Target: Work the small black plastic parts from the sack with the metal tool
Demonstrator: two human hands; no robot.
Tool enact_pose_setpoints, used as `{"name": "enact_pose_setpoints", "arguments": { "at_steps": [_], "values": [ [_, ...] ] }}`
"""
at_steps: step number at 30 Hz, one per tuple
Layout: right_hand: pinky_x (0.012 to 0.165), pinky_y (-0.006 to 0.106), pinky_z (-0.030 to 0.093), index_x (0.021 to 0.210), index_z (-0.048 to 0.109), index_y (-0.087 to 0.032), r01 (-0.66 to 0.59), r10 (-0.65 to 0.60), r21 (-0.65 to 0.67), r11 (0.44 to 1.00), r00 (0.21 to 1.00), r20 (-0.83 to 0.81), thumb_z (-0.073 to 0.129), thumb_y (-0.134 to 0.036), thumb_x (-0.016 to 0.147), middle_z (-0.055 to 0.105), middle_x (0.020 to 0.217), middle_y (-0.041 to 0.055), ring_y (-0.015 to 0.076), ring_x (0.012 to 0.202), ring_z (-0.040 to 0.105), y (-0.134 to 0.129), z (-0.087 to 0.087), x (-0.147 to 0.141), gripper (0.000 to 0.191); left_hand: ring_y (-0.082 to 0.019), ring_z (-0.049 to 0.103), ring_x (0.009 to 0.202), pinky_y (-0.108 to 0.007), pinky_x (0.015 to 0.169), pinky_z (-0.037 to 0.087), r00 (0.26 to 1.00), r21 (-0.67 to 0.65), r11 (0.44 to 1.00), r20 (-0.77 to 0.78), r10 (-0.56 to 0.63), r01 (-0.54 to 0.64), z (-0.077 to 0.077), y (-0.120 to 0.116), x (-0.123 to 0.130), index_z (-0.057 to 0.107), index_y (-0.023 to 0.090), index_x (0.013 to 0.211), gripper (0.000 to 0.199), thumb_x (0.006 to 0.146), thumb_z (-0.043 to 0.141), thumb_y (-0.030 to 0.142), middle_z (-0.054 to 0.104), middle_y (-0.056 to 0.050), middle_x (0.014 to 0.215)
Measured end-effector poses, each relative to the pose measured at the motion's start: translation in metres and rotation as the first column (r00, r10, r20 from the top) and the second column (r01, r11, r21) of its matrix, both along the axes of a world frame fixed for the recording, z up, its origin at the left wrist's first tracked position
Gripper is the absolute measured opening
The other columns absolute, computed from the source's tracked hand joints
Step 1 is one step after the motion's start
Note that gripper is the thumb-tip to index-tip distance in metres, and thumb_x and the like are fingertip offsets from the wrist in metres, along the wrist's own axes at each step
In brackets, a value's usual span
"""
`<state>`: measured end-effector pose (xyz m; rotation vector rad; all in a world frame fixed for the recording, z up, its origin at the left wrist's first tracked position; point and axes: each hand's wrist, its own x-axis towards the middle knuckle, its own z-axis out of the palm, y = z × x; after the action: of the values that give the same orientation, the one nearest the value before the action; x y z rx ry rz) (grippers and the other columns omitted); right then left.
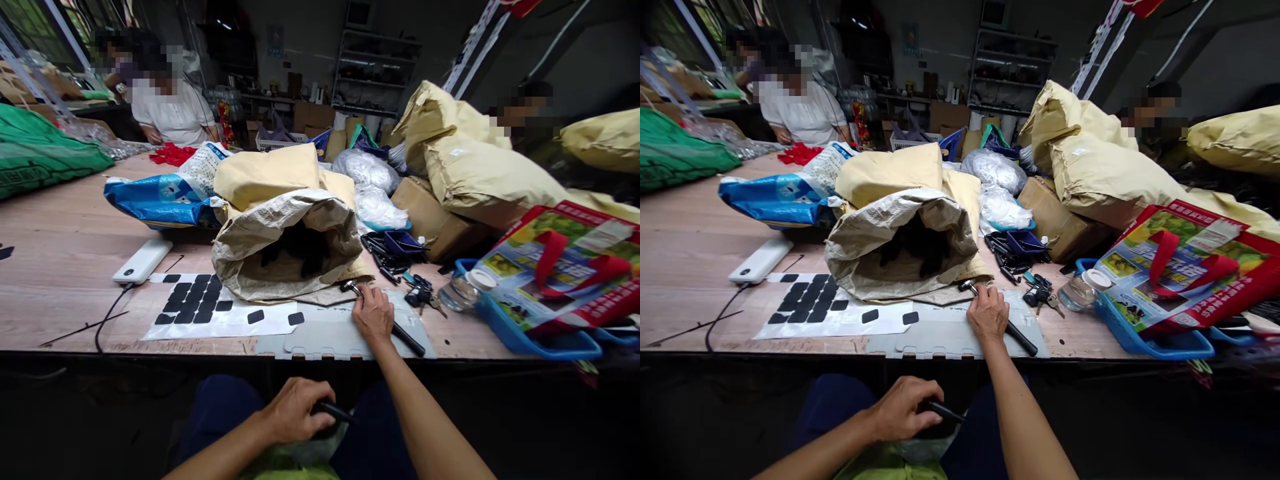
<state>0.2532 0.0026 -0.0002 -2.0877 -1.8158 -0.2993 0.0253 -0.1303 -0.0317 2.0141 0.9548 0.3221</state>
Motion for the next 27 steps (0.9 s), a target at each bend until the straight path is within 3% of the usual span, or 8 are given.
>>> {"name": "enact_pose_setpoints", "arguments": {
  "at_steps": [5, 9, 12, 16, 18, 20, 24, 27],
  "values": [
    [0.075, 0.034, 0.027, 0.119, 0.066, -0.023, -0.001, 0.001, -0.006, 1.000, 1.000, -0.005, 0.054, -0.021, 0.092, 0.062, 0.103, 0.0073, 0.0228, 0.097, 0.051, 0.000, 0.001, 0.000, 0.029, -0.029, 0.069, 0.107, -0.036, 0.090, 0.051, 0.872, -0.282, 0.895, -0.447, 0.197, -0.346, -0.072, 0.002, 0.009, 0.070, 0.025, 0.119, 0.036, 0.088, 0.061, 0.041, 0.075, -0.008, 0.112],
    [0.075, 0.034, 0.028, 0.118, 0.066, -0.023, 0.006, -0.006, -0.009, 1.000, 1.000, 0.005, 0.055, -0.022, 0.092, 0.061, 0.102, 0.0072, 0.0228, 0.097, 0.050, 0.000, 0.002, -0.001, 0.028, -0.035, 0.070, 0.109, -0.043, 0.092, 0.052, 0.839, -0.375, 0.865, -0.537, 0.091, -0.333, -0.081, 0.011, 0.010, 0.074, 0.021, 0.113, 0.035, 0.087, 0.061, 0.041, 0.076, -0.013, 0.109],
    [0.074, 0.034, 0.028, 0.117, 0.066, -0.023, 0.007, -0.007, -0.009, 1.000, 1.000, 0.007, 0.055, -0.022, 0.092, 0.061, 0.101, 0.0071, 0.0227, 0.096, 0.050, 0.000, 0.002, -0.001, 0.028, -0.034, 0.070, 0.107, -0.040, 0.089, 0.053, 0.887, -0.361, 0.899, -0.457, 0.062, -0.249, -0.053, 0.013, 0.004, 0.072, 0.021, 0.119, 0.043, 0.083, 0.066, 0.044, 0.075, -0.012, 0.111],
    [0.074, 0.034, 0.027, 0.118, 0.065, -0.023, 0.006, -0.006, 0.005, 1.000, 1.000, 0.011, 0.054, -0.022, 0.092, 0.061, 0.102, 0.0071, 0.0226, 0.096, 0.050, 0.001, -0.002, 0.000, 0.028, -0.022, 0.070, 0.079, -0.027, 0.068, 0.051, 0.991, -0.384, 0.919, -0.061, -0.123, 0.091, 0.020, 0.039, -0.012, 0.075, 0.023, 0.114, 0.045, 0.077, 0.074, 0.049, 0.076, -0.004, 0.090],
    [0.074, 0.034, 0.027, 0.119, 0.065, -0.023, 0.008, -0.008, 0.010, 1.000, 1.000, 0.010, 0.054, -0.021, 0.092, 0.061, 0.103, 0.0070, 0.0226, 0.096, 0.050, 0.001, -0.003, 0.000, 0.029, -0.017, 0.066, 0.071, -0.024, 0.061, 0.048, 0.997, -0.365, 0.929, 0.068, -0.040, 0.062, 0.057, 0.072, -0.025, 0.074, 0.020, 0.112, 0.042, 0.087, 0.063, 0.051, 0.075, -0.004, 0.087],
    [0.075, 0.034, 0.027, 0.119, 0.065, -0.023, 0.008, -0.008, 0.010, 1.000, 1.000, 0.007, 0.054, -0.022, 0.092, 0.061, 0.103, 0.0069, 0.0226, 0.096, 0.050, 0.001, -0.004, 0.000, 0.029, -0.017, 0.065, 0.073, -0.024, 0.064, 0.048, 0.973, -0.115, 0.971, 0.074, 0.220, -0.210, 0.082, 0.114, -0.038, 0.075, 0.017, 0.101, 0.036, 0.090, 0.058, 0.047, 0.074, -0.006, 0.086],
    [0.075, 0.034, 0.028, 0.118, 0.065, -0.023, 0.008, -0.008, -0.003, 1.000, 1.000, -0.001, 0.055, -0.023, 0.092, 0.061, 0.103, 0.0072, 0.0228, 0.097, 0.050, 0.001, -0.003, 0.000, 0.028, -0.027, 0.069, 0.094, -0.034, 0.081, 0.051, 0.624, 0.407, 0.602, -0.095, 0.776, -0.687, 0.093, 0.190, -0.063, 0.071, 0.019, 0.118, 0.035, 0.093, 0.055, 0.036, 0.074, -0.013, 0.102],
    [0.076, 0.034, 0.029, 0.118, 0.065, -0.023, 0.011, -0.011, -0.016, 1.000, 1.000, -0.009, 0.054, -0.023, 0.092, 0.061, 0.104, 0.0075, 0.0232, 0.098, 0.050, 0.000, 0.000, 0.000, 0.028, -0.038, 0.065, 0.108, -0.044, 0.086, 0.051, 0.491, 0.519, 0.520, -0.206, 0.847, -0.679, 0.085, 0.220, -0.071, 0.067, 0.011, 0.125, 0.040, 0.091, 0.055, 0.027, 0.070, -0.023, 0.116]
  ]
}}
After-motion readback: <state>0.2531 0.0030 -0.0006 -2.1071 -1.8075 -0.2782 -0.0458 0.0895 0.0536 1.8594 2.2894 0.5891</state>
